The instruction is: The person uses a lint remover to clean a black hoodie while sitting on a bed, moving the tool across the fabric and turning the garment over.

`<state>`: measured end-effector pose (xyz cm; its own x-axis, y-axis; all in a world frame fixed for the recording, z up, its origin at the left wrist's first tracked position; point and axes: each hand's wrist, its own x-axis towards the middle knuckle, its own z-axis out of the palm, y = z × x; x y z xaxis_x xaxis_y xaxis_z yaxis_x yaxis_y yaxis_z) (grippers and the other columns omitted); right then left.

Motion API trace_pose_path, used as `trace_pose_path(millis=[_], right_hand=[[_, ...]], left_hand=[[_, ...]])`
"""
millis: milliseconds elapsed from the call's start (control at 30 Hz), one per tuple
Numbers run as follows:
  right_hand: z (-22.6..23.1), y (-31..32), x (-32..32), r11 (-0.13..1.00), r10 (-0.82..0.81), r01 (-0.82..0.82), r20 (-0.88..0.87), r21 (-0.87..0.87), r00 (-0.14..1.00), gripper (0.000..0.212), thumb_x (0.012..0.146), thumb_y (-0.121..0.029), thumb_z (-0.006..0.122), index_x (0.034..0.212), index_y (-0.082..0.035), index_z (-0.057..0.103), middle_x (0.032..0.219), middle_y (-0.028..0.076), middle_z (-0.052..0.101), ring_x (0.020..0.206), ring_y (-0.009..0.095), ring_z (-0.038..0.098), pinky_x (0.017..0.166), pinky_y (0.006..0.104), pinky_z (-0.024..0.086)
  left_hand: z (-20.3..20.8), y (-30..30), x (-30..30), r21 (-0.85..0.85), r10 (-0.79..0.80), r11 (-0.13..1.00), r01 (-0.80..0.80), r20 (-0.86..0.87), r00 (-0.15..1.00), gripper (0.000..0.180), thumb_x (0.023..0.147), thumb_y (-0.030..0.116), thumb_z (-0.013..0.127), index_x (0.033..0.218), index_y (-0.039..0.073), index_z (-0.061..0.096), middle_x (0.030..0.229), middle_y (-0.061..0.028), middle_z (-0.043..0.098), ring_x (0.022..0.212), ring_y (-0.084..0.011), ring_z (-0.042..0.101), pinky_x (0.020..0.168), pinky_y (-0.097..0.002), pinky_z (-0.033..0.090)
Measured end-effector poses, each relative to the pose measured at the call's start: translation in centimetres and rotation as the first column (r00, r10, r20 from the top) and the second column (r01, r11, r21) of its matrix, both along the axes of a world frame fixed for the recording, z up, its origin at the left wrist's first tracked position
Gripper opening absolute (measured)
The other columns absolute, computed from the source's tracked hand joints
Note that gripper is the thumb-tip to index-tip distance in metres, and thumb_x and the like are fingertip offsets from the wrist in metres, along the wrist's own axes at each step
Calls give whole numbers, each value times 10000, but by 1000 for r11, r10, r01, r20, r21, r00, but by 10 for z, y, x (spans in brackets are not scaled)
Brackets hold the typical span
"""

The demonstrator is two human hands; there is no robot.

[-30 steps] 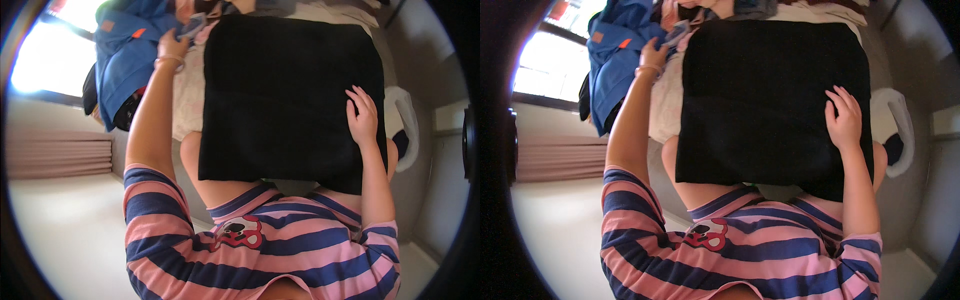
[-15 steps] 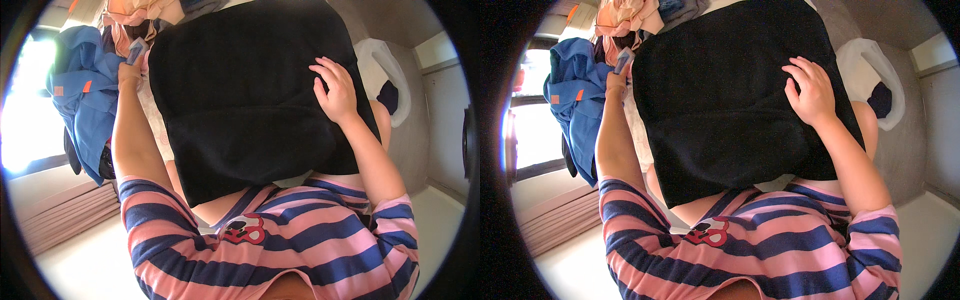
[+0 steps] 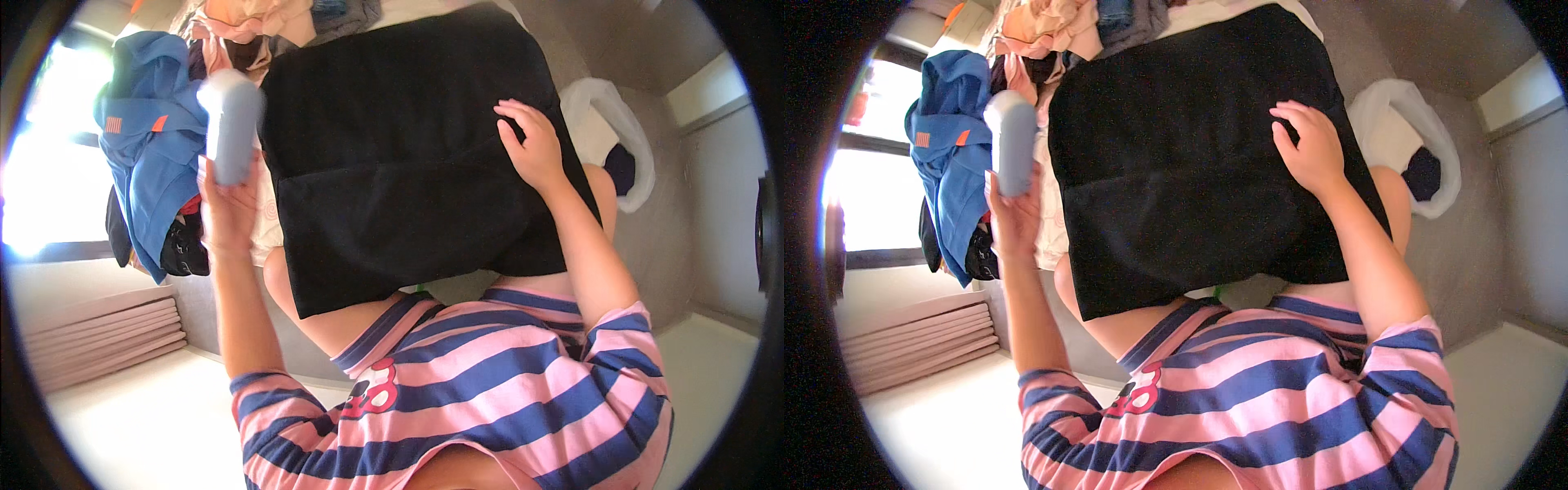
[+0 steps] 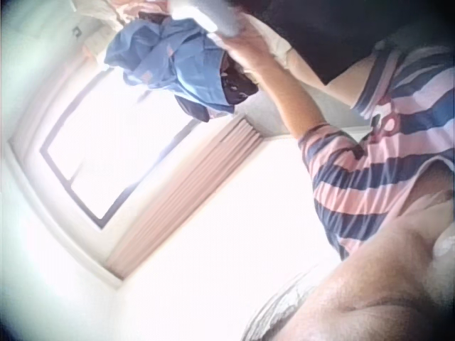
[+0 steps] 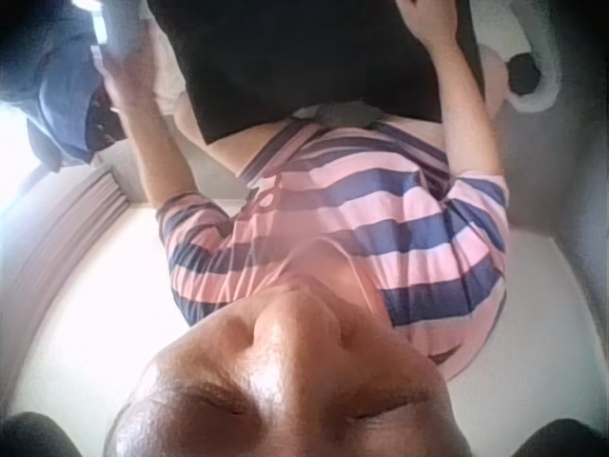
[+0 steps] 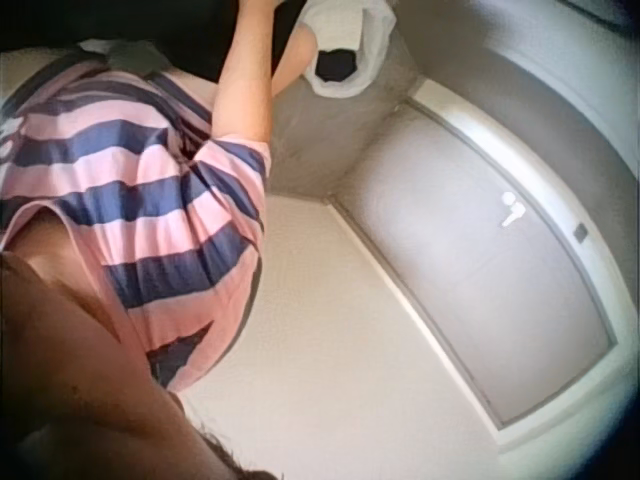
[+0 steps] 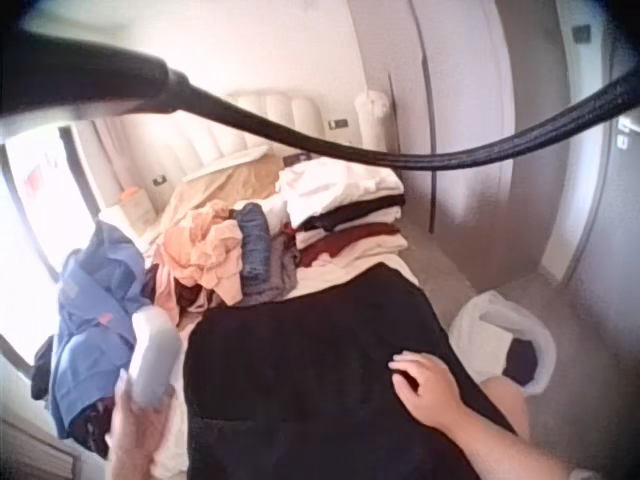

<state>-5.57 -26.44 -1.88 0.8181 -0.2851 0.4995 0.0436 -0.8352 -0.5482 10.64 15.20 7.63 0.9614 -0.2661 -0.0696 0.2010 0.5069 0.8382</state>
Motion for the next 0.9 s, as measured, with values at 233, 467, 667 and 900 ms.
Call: trace_pose_path(millis=[233,467,667,900], right_hand=[[86,64,-47,906,60,-106,123,411,991,243,959,-114,657,1175,-7,685,1144,137,709,1061,215,673,947,326,500],[68,96,-106,186,369,-263,181,947,912,774,933,-138,733,1520,48,264,1422,183,490,1289,215,519,1105,356,394],[56,101,-118,284,397,-176,51,943,916,674,961,-283,688,1464,40,378,1372,160,536,1252,210,542,1076,324,404],[49,118,-125,490,332,-96,-84,866,940,624,987,-424,577,1416,5,434,1279,144,578,1123,190,594,958,315,485]], left_hand=[[-27,-118,-169,-334,-331,910,246,-227,916,591,1007,393,593,1429,6,446,1395,-209,533,1244,-341,576,1073,-400,497],[-61,-159,-214,-130,-425,901,415,-69,902,706,900,150,764,1458,20,350,1326,-86,516,1241,-189,521,1054,-330,443],[-66,-150,-235,206,-425,897,392,152,892,854,831,267,842,1451,4,318,1298,-153,493,1218,-215,511,1031,-341,444],[-81,-142,-247,395,-415,876,279,319,852,896,822,352,843,1422,-46,310,1259,-199,509,1142,-248,545,962,-347,475]])
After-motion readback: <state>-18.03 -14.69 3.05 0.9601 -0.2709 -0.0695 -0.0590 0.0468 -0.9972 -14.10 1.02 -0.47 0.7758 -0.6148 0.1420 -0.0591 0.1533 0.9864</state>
